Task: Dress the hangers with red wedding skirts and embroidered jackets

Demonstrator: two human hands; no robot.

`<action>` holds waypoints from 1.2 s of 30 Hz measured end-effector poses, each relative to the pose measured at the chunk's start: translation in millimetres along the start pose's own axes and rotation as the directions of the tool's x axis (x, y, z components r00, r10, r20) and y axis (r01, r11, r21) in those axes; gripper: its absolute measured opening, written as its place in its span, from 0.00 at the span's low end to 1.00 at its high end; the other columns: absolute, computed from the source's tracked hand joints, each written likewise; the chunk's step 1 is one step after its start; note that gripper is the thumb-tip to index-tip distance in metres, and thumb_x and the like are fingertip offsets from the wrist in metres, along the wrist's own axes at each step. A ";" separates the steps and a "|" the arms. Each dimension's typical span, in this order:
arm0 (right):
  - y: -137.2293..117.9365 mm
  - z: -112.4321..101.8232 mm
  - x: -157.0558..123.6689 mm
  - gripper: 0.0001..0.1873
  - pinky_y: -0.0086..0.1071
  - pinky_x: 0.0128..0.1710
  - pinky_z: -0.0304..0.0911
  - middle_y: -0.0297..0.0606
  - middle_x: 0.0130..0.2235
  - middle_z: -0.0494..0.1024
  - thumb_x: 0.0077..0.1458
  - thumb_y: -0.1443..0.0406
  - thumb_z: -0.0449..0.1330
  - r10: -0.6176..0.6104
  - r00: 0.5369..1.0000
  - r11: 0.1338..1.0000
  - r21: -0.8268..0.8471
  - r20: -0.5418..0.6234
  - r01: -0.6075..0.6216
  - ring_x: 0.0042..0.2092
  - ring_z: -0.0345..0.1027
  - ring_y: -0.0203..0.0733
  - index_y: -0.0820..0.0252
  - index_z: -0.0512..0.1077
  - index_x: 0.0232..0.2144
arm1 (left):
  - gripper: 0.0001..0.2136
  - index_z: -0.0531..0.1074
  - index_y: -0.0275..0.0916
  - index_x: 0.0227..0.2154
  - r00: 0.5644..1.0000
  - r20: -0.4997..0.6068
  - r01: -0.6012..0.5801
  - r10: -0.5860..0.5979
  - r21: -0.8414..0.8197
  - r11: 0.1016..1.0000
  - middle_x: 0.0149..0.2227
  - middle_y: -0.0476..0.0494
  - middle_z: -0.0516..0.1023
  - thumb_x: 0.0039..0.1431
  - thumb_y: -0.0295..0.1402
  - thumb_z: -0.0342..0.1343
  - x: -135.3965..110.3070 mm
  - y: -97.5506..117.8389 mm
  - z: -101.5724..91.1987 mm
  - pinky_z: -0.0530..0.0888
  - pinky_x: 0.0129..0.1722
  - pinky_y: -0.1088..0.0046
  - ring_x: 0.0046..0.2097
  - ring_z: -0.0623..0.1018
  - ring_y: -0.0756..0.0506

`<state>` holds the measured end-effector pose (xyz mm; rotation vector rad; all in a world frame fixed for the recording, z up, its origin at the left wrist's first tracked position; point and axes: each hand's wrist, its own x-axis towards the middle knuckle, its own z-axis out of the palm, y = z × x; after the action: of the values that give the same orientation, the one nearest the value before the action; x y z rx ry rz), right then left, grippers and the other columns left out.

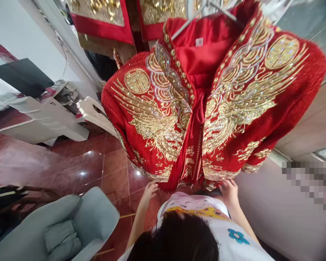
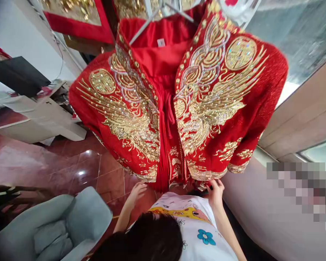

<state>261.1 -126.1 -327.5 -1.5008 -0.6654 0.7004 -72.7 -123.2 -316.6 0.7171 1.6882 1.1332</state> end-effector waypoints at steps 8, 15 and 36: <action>24.9 10.2 -10.4 0.19 0.35 0.31 0.68 0.31 0.22 0.69 0.30 0.54 0.66 0.377 0.884 0.898 0.125 0.277 -0.422 0.26 0.66 0.37 0.58 0.64 0.22 | 0.05 0.65 0.43 0.30 0.941 0.297 0.276 -0.165 -0.384 0.881 0.40 0.48 0.77 0.50 0.33 0.56 7.6 -47.2 43.7 0.70 0.52 0.63 0.46 0.76 0.46; 28.9 7.0 -29.5 0.22 0.37 0.41 0.66 0.40 0.34 0.77 0.34 0.51 0.67 0.329 0.913 0.944 -0.098 0.241 -0.314 0.38 0.70 0.43 0.60 0.69 0.28 | 0.12 0.68 0.42 0.30 0.920 0.338 0.354 -0.196 -0.508 0.786 0.31 0.48 0.76 0.43 0.34 0.64 -6.9 -60.0 44.4 0.70 0.44 0.64 0.33 0.75 0.47; -66.3 22.2 -48.7 0.13 0.24 0.17 0.60 0.29 0.24 0.71 0.35 0.67 0.69 0.428 0.798 0.751 0.325 0.425 -0.575 0.22 0.61 0.30 0.59 0.70 0.26 | 0.18 0.55 0.37 0.15 0.775 0.621 0.511 -0.115 -0.509 0.693 0.13 0.56 0.56 0.53 0.32 0.58 -63.8 53.7 103.9 0.60 0.21 0.77 0.16 0.58 0.56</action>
<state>213.0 -146.1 -260.0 -1.1403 -0.2867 1.4518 45.7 -118.0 -256.0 0.2139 0.7746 1.0278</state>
